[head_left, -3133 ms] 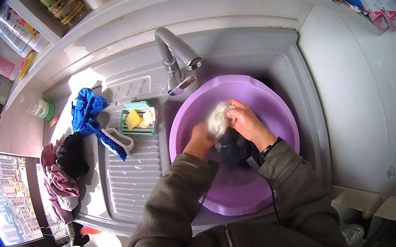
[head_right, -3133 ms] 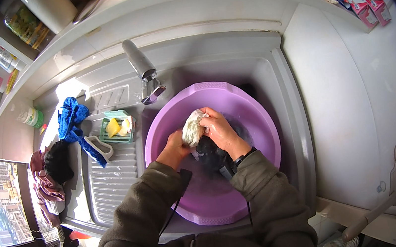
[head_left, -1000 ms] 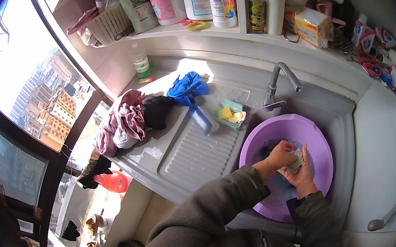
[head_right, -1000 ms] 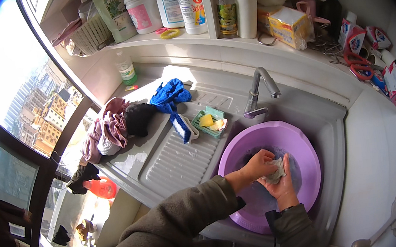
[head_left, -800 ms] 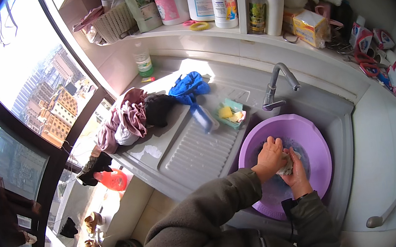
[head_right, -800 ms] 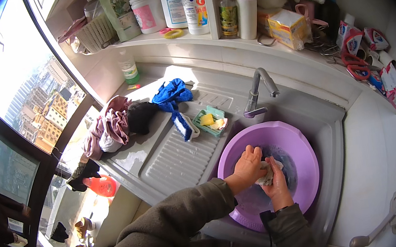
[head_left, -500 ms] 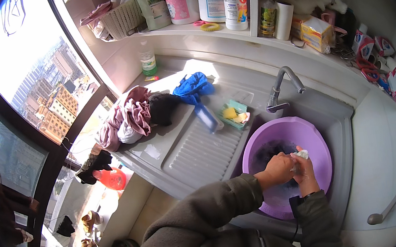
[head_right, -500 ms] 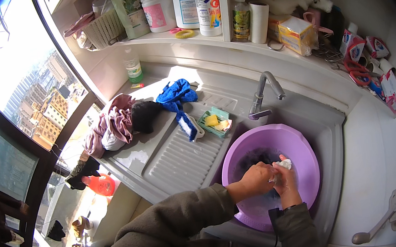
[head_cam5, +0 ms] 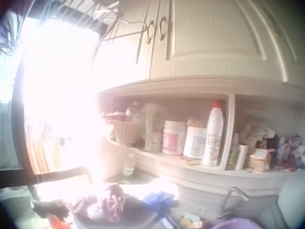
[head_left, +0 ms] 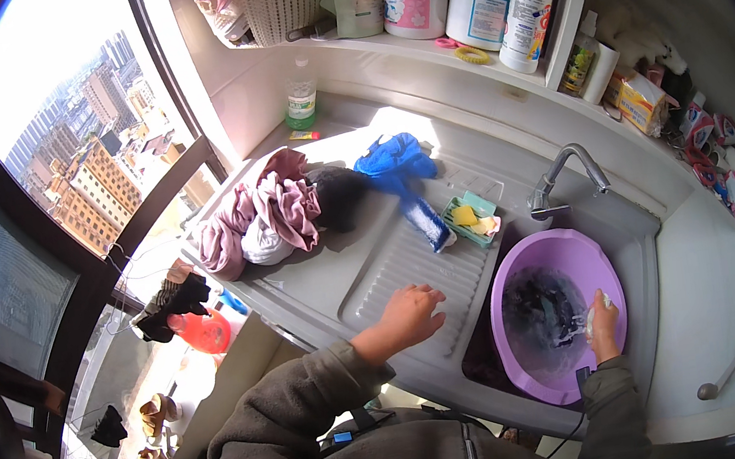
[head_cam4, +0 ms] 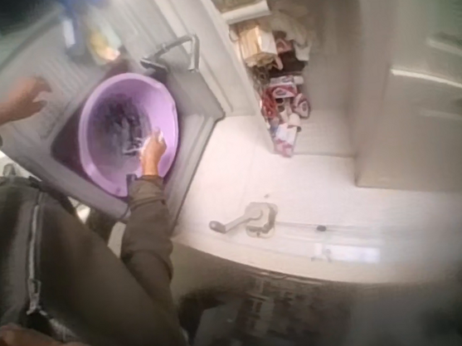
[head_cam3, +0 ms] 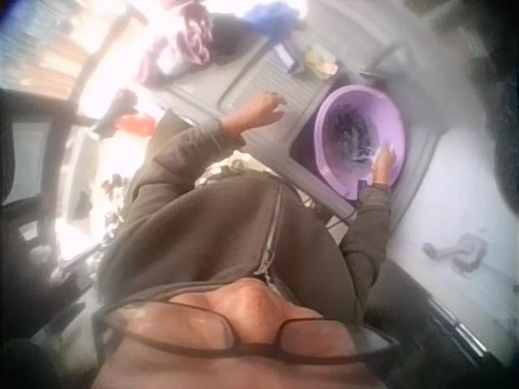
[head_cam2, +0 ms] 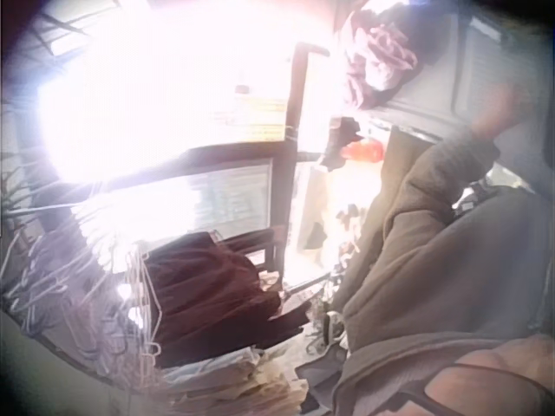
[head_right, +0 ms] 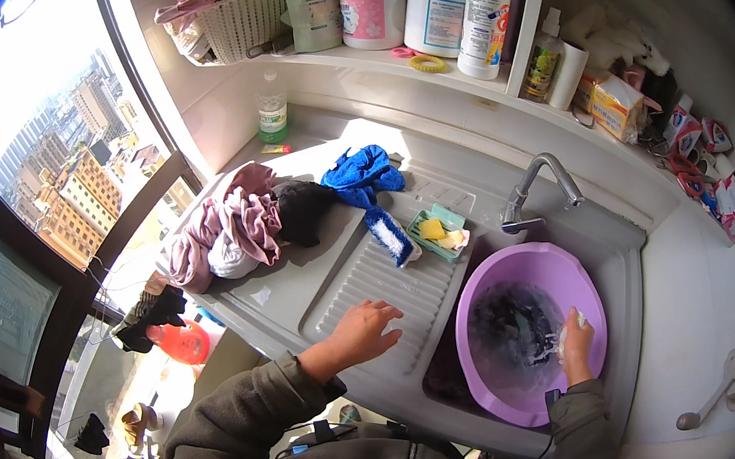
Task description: The person hand washes several small garments in a purple basin placed in a sink. They scrub and rinse each item, wring out water, and place the washed clothes on the sink's draining board. The person refills the basin with water from the tap and continues washing additional items.
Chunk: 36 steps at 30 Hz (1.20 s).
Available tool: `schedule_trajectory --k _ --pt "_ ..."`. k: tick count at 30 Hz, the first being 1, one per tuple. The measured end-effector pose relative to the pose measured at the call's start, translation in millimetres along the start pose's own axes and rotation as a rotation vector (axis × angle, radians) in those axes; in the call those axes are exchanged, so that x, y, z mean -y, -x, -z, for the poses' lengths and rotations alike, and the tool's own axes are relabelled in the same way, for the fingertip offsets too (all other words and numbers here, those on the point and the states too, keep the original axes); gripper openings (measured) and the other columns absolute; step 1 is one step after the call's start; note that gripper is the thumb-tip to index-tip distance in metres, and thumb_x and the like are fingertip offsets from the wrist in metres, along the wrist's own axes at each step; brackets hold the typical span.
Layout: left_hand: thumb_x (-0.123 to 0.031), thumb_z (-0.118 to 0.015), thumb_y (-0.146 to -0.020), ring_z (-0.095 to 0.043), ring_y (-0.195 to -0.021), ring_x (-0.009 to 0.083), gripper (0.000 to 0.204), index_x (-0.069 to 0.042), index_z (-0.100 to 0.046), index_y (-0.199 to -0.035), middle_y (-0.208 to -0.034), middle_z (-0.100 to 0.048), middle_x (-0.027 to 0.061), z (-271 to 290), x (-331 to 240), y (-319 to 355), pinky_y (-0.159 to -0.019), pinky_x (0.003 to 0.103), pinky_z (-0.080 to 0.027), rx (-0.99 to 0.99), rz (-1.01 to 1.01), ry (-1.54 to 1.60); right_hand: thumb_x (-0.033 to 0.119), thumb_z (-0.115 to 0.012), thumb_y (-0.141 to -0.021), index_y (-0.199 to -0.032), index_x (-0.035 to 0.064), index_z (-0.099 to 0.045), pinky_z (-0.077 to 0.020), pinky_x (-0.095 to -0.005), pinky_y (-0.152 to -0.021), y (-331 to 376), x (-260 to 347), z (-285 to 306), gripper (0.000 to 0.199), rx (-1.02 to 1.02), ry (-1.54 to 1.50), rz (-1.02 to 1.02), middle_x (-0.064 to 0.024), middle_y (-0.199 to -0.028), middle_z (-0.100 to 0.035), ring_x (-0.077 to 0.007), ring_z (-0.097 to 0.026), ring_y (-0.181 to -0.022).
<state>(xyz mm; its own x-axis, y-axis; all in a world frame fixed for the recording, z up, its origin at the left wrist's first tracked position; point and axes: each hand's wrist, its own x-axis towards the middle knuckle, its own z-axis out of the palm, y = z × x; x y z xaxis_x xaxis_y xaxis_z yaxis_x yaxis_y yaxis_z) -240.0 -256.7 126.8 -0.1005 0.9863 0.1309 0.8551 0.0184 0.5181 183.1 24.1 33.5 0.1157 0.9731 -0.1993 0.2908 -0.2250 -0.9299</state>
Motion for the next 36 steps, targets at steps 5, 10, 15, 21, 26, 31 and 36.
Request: schedule_trajectory --k 5,10,15,21,26,31,36 --pt "-0.024 -0.070 -0.086 -0.065 -0.100 0.0348 0.031 -0.008 -0.071 -0.113 -0.107 -0.071 0.0132 35 65 65 -0.090 0.045 -0.051 -0.067 0.156 -0.015 0.033 -0.064 -0.096 -0.081 0.0044 -0.061 -0.0450 -0.0399 -0.053 -31 -28 -11 0.032 -0.129 0.090 0.050 -0.0043 -0.068 -0.059 -0.0203 -0.059 -0.059" --pt "-0.019 -0.071 -0.085 -0.065 -0.100 0.0353 0.029 -0.006 -0.071 -0.111 -0.108 -0.071 0.0134 31 99 100 -0.091 0.045 -0.052 -0.145 0.162 0.111 0.021 -0.061 -0.095 -0.093 0.0069 -0.055 -0.0517 -0.0442 -0.052 16 23 -101 0.016 0.254 -0.212 -0.094 -0.0079 -0.072 -0.059 -0.0256 -0.060 -0.056" --pt "-0.012 -0.072 -0.083 -0.065 -0.104 0.0349 0.026 -0.004 -0.070 -0.108 -0.112 -0.070 0.0123 25 110 116 -0.093 0.044 -0.053 -0.233 0.007 0.184 0.018 -0.060 -0.098 -0.109 0.0052 -0.051 -0.0573 -0.0463 -0.072 154 135 -248 0.019 0.954 -0.540 -0.205 -0.0117 -0.094 -0.059 -0.0279 -0.064 -0.083" --pt "-0.010 -0.072 -0.083 -0.066 -0.105 0.0340 0.024 -0.002 -0.070 -0.105 -0.113 -0.071 0.0119 34 111 122 -0.093 0.043 -0.053 -0.249 0.001 0.233 0.025 -0.065 -0.100 -0.143 0.0010 -0.037 -0.0582 -0.0455 -0.089 277 215 -325 0.056 1.235 -0.290 -0.056 -0.0184 -0.131 -0.050 -0.0300 -0.059 -0.116" --pt "-0.008 -0.071 -0.083 -0.067 -0.103 0.0334 0.022 -0.001 -0.071 -0.104 -0.113 -0.072 0.0134 42 108 120 -0.089 0.040 -0.054 -0.265 0.028 0.243 0.026 -0.065 -0.101 -0.147 -0.0011 -0.041 -0.0587 -0.0416 -0.091 223 229 -258 0.058 1.028 -0.165 0.095 -0.0175 -0.137 -0.051 -0.0263 -0.060 -0.121" --pt "-0.008 -0.070 -0.084 -0.069 -0.098 0.0320 0.021 0.000 -0.073 -0.103 -0.110 -0.072 0.0138 51 99 110 -0.086 0.038 -0.055 -0.151 0.181 0.292 0.021 -0.066 -0.099 -0.140 0.0010 -0.048 -0.0586 -0.0404 -0.087 125 205 -125 0.049 0.621 -0.098 0.090 -0.0150 -0.131 -0.056 -0.0251 -0.062 -0.115" --pt "-0.011 -0.072 -0.084 -0.069 -0.088 0.0284 0.022 -0.001 -0.074 -0.103 -0.101 -0.072 0.0131 52 86 95 -0.081 0.036 -0.054 -0.100 0.316 0.306 0.019 -0.070 -0.095 -0.140 0.0031 -0.050 -0.0597 -0.0417 -0.083 44 129 -24 0.051 0.415 0.149 -0.102 -0.0137 -0.128 -0.058 -0.0252 -0.063 -0.111"
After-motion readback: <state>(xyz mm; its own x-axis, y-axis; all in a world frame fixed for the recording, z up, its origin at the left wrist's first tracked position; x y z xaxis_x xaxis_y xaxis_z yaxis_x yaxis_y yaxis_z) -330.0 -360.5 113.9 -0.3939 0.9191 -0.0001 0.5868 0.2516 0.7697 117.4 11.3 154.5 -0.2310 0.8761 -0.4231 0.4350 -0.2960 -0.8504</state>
